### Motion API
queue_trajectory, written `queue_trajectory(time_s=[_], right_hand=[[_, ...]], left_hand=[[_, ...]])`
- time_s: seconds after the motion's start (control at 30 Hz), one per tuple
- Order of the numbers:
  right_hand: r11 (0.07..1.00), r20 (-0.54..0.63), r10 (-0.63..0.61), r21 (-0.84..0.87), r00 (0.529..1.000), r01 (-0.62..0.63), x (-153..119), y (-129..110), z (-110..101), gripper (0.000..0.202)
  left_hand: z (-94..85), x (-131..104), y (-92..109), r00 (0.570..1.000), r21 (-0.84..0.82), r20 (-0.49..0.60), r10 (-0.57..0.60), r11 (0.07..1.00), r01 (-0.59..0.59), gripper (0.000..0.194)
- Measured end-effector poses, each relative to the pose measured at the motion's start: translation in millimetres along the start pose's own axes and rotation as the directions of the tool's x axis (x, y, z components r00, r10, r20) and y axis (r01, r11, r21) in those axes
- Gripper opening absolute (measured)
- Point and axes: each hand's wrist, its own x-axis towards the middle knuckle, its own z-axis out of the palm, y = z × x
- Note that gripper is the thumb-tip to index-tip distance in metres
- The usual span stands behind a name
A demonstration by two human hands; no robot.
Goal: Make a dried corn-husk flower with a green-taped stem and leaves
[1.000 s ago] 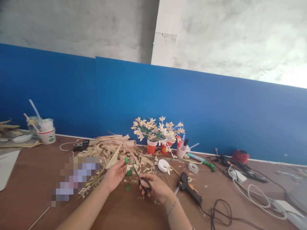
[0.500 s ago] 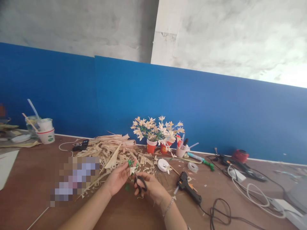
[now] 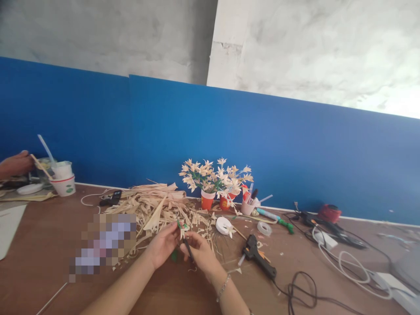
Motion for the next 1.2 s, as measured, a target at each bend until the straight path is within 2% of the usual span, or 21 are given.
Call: queue_trajectory(time_s=[0.3,0.6,0.83,1.07,1.2], right_hand=[[1.000,-0.064,-0.006,-0.013,0.998,0.006,2.2,7.8,2.8,0.043],[0.998,-0.107,0.029,0.052,0.994,-0.024,1.6,0.9,5.2,0.046],[0.991,-0.139,0.078,0.120,0.987,-0.061,4.2,2.7,2.1,0.048],[0.984,-0.073,0.070,0.166,0.995,-0.057,-1.2,-2.7,3.6,0.042],[0.969,-0.058,0.102,0.230,0.993,-0.087,-4.1,-3.5,5.5,0.041]], left_hand=[[-3.4,4.1,-0.8,0.997,-0.044,-0.076,0.033,0.998,-0.036,0.006],[-3.0,5.8,0.1,0.990,-0.018,-0.129,0.055,0.998,-0.058,0.006],[-5.4,7.0,1.1,0.993,0.026,-0.080,0.081,0.997,-0.079,0.008],[-3.0,4.5,0.9,0.998,0.068,-0.030,0.057,0.996,-0.055,0.011],[-2.6,5.0,1.1,0.996,0.022,-0.057,0.067,0.998,-0.066,0.010]])
